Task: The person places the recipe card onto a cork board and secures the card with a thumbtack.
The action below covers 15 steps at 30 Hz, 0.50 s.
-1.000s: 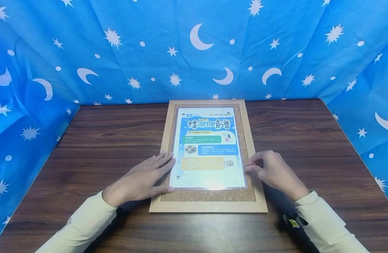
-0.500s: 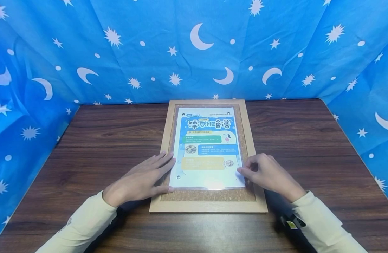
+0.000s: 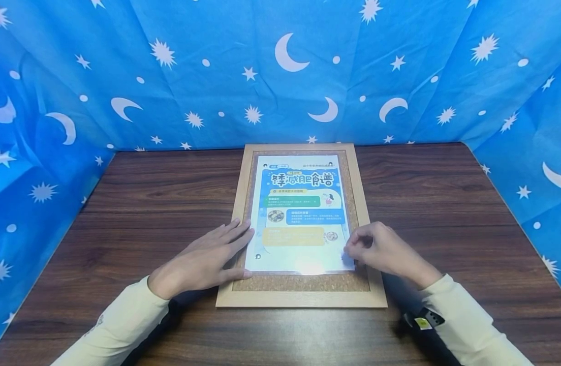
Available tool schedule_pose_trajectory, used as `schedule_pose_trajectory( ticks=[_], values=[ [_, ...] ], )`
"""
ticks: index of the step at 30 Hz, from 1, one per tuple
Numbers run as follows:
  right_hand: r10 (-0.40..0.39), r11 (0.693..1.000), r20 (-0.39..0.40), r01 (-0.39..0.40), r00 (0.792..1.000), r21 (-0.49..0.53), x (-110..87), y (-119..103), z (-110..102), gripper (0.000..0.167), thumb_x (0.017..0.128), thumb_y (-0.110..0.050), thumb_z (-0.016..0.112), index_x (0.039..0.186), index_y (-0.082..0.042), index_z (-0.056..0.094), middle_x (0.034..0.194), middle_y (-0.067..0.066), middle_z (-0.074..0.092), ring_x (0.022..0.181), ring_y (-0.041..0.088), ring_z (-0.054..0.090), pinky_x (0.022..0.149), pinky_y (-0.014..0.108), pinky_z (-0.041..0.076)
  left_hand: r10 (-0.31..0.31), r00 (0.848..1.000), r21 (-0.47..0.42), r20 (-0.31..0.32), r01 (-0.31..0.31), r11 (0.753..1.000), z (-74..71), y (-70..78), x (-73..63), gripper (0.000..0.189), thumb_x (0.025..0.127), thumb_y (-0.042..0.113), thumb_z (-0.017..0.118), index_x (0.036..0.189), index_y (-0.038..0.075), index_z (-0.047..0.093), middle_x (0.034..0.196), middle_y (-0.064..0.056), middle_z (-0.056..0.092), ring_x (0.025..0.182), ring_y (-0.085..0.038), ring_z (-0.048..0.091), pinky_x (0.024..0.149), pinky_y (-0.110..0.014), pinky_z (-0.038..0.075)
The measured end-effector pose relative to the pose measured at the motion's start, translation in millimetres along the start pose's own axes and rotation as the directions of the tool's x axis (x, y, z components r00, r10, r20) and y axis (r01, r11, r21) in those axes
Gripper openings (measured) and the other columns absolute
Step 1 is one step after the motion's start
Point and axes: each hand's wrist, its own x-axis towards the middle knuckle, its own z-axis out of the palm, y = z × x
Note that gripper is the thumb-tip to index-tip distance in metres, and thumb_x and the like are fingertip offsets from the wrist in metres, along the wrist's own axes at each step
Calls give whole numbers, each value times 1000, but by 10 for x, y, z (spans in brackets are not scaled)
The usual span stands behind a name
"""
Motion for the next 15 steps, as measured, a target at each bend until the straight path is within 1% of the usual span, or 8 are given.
schedule_pose_trajectory(
  ticks=[5, 11, 15],
  values=[
    [33, 997, 33, -35, 999, 72, 15, 3, 9, 6, 92, -7, 72, 92, -2, 77, 76, 5, 69, 66, 18, 63, 56, 29, 56, 1, 1000, -2, -1, -1, 1000, 1, -1, 1, 85, 95, 55, 63, 158, 6, 34, 166, -13, 22, 155, -31, 12, 124, -49, 14],
    [63, 988, 52, -70, 997, 138, 49, 17, 29, 5, 90, -2, 76, 88, 2, 74, 74, 7, 70, 66, 19, 66, 58, 31, 60, 8, 1000, -4, -2, -8, 1000, 1, -5, -1, 85, 95, 55, 63, 158, 5, 34, 166, -13, 22, 155, -31, 12, 124, -49, 15],
    [58, 985, 89, -71, 994, 157, 71, 34, 30, 4, 90, 0, 74, 90, 4, 74, 77, 8, 70, 67, 19, 67, 60, 31, 61, 11, 1000, -10, 0, -11, 1000, -2, -6, -1, 84, 95, 54, 64, 158, 5, 34, 166, -14, 22, 155, -31, 12, 124, -49, 15]
  ],
)
